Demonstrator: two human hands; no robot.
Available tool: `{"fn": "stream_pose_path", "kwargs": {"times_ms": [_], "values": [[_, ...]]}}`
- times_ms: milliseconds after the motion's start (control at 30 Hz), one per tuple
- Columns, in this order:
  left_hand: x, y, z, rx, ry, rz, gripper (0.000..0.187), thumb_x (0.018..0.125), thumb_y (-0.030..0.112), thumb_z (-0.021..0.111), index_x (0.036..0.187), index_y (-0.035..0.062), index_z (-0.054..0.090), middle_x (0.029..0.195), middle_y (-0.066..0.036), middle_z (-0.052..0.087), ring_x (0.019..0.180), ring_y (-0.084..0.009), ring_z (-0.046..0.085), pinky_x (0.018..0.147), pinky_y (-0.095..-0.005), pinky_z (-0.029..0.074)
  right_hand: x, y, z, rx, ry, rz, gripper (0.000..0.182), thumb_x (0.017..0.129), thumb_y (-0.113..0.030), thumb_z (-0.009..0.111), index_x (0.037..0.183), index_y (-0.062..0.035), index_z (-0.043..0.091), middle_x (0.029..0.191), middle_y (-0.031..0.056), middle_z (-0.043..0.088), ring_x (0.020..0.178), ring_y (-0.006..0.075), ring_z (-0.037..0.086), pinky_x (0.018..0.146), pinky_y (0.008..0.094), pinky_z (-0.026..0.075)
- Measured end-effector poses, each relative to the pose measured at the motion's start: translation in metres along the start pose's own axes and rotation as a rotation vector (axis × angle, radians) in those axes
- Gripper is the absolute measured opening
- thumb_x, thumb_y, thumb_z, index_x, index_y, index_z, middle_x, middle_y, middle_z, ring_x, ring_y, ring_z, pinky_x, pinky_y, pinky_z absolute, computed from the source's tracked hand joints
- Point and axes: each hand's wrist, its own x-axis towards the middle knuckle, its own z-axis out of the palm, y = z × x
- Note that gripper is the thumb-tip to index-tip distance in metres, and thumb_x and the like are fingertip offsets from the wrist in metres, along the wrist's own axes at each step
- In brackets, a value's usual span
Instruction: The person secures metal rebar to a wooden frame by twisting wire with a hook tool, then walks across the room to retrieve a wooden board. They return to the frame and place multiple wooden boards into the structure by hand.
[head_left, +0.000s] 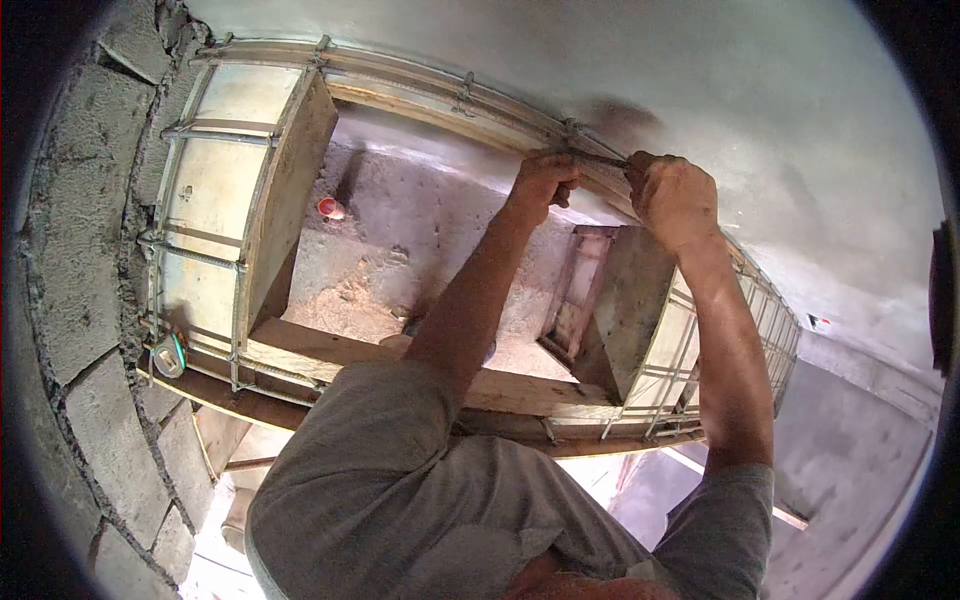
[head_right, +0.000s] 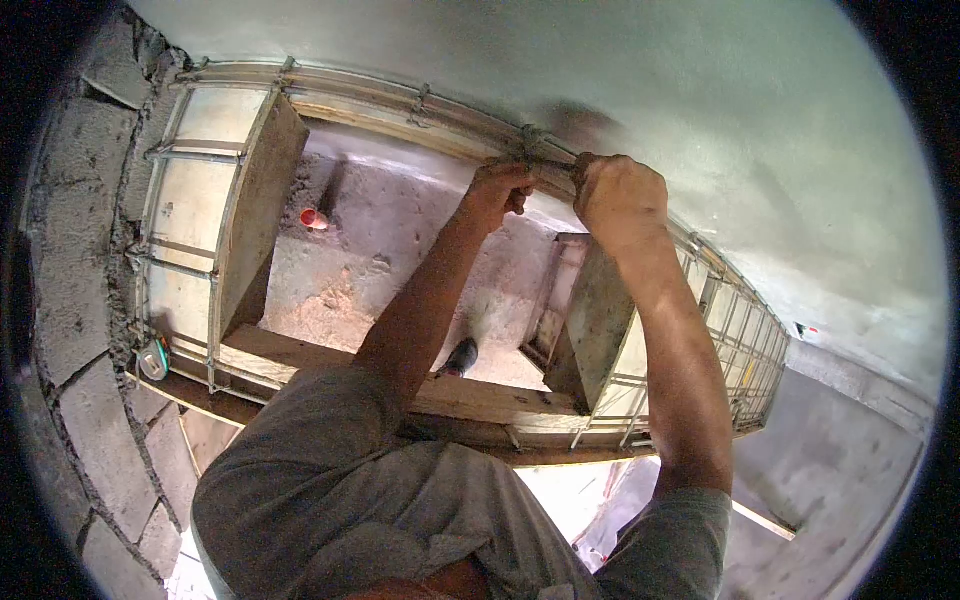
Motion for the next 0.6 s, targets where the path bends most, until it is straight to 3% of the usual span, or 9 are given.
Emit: {"fn": "stream_pose_path", "kwargs": {"times_ms": [67, 100, 167, 233, 300, 367, 433, 500, 600], "values": [[0.003, 0.01, -0.004, -0.096, 0.075, -0.229, 0.011, 0.085, 0.011, 0.067, 0.08, 0.0018, 0.065, 0.065, -0.004, 0.061, 0.049, -0.0123, 0.054, 0.043, -0.0261, 0.047, 0.0, 0.006, 0.004, 0.062, -0.039, 0.038, 0.018, 0.084, -0.02, 0.057, 0.09, -0.0117, 0.072, 0.085, 0.0181, 0.069, 0.081, 0.0336, 0.069, 0.072, 0.0431, 0.056], [0.007, 0.01, -0.009, -0.103, 0.073, -0.23, 0.011, 0.085, 0.011, 0.067, 0.08, 0.0018, 0.065, 0.065, -0.004, 0.061, 0.049, -0.0123, 0.054, 0.043, -0.0261, 0.047, 0.0, 0.011, 0.008, 0.091, -0.06, 0.056, 0.019, 0.085, -0.022, 0.057, 0.091, -0.0115, 0.072, 0.087, 0.0189, 0.069, 0.084, 0.0338, 0.069, 0.073, 0.0428, 0.056], [0.021, 0.011, -0.022, -0.397, 0.133, -0.426, 0.011, 0.084, 0.009, 0.067, 0.081, -0.0009, 0.065, 0.067, -0.006, 0.063, 0.049, -0.0119, 0.055, 0.043, -0.0239, 0.047, -0.003, 0.035, 0.036, 0.182, -0.036, 0.003, 0.018, 0.086, -0.02, 0.057, 0.095, -0.0103, 0.069, 0.087, 0.0169, 0.069, 0.082, 0.0329, 0.068, 0.072, 0.0421, 0.055], [0.024, 0.014, -0.028, -0.429, 0.031, -0.418, 0.009, 0.085, 0.006, 0.066, 0.082, -0.0023, 0.064, 0.067, -0.008, 0.063, 0.051, -0.0123, 0.057, 0.045, -0.0233, 0.049, -0.019, 0.054, 0.089, 0.277, -0.017, -0.042, 0.018, 0.086, -0.018, 0.057, 0.099, -0.0091, 0.067, 0.086, 0.0149, 0.068, 0.08, 0.032, 0.068, 0.07, 0.0413, 0.054], [0.024, 0.017, -0.022, -0.404, 0.097, -0.45, 0.008, 0.086, 0.004, 0.064, 0.086, -0.0032, 0.063, 0.07, -0.01, 0.064, 0.053, -0.0128, 0.059, 0.047, -0.0227, 0.052, -0.039, 0.064, 0.142, 0.819, 0.233, -0.137, 0.021, 0.088, -0.017, 0.054, 0.103, -0.006, 0.064, 0.081, 0.0153, 0.065, 0.073, 0.0337, 0.065, 0.064, 0.04, 0.051], [0.019, 0.021, -0.008, -0.463, 0.129, -0.413, 0.007, 0.087, 0.004, 0.062, 0.087, -0.0037, 0.062, 0.072, -0.012, 0.064, 0.054, -0.0132, 0.06, 0.048, -0.0229, 0.054, -0.069, 0.034, 0.136, 0.741, 0.174, -0.05, 0.035, 0.096, -0.035, 0.049, 0.101, -0.0061, 0.067, 0.082, 0.0097, 0.068, 0.069, 0.0201, 0.063, 0.066, 0.0349, 0.052], [0.018, 0.012, -0.003, -0.519, 0.17, -0.387, 0.007, 0.089, 0.003, 0.06, 0.089, -0.0042, 0.062, 0.075, -0.013, 0.065, 0.056, -0.0136, 0.061, 0.05, -0.0231, 0.055, -0.078, -0.007, 0.133, 1.117, -0.31, 0.588, 0.038, 0.098, -0.038, 0.047, 0.097, -0.0048, 0.064, 0.079, 0.0085, 0.066, 0.062, 0.0177, 0.058, 0.06, 0.0355, 0.051], [0.012, 0.002, 0.002, -0.737, 0.17, -0.286, 0.009, 0.091, 0.003, 0.056, 0.092, -0.0041, 0.06, 0.079, -0.013, 0.066, 0.059, -0.0149, 0.063, 0.051, -0.0245, 0.056, -0.089, -0.016, 0.14, 1.279, -0.335, 0.671, 0.038, 0.098, -0.039, 0.046, 0.098, -0.0053, 0.064, 0.078, 0.0084, 0.066, 0.06, 0.0173, 0.058, 0.058, 0.0362, 0.05], [-0.003, 0.007, 0.011, -0.744, 0.163, -0.227, 0.012, 0.094, 0.007, 0.055, 0.096, -0.003, 0.061, 0.08, -0.011, 0.067, 0.063, -0.0164, 0.065, 0.056, -0.0273, 0.058, -0.087, -0.022, 0.143, 1.729, -0.382, 0.837, 0.038, 0.097, -0.04, 0.046, 0.099, -0.0066, 0.064, 0.076, 0.0079, 0.065, 0.056, 0.0161, 0.056, 0.054, 0.0383, 0.05]]}}
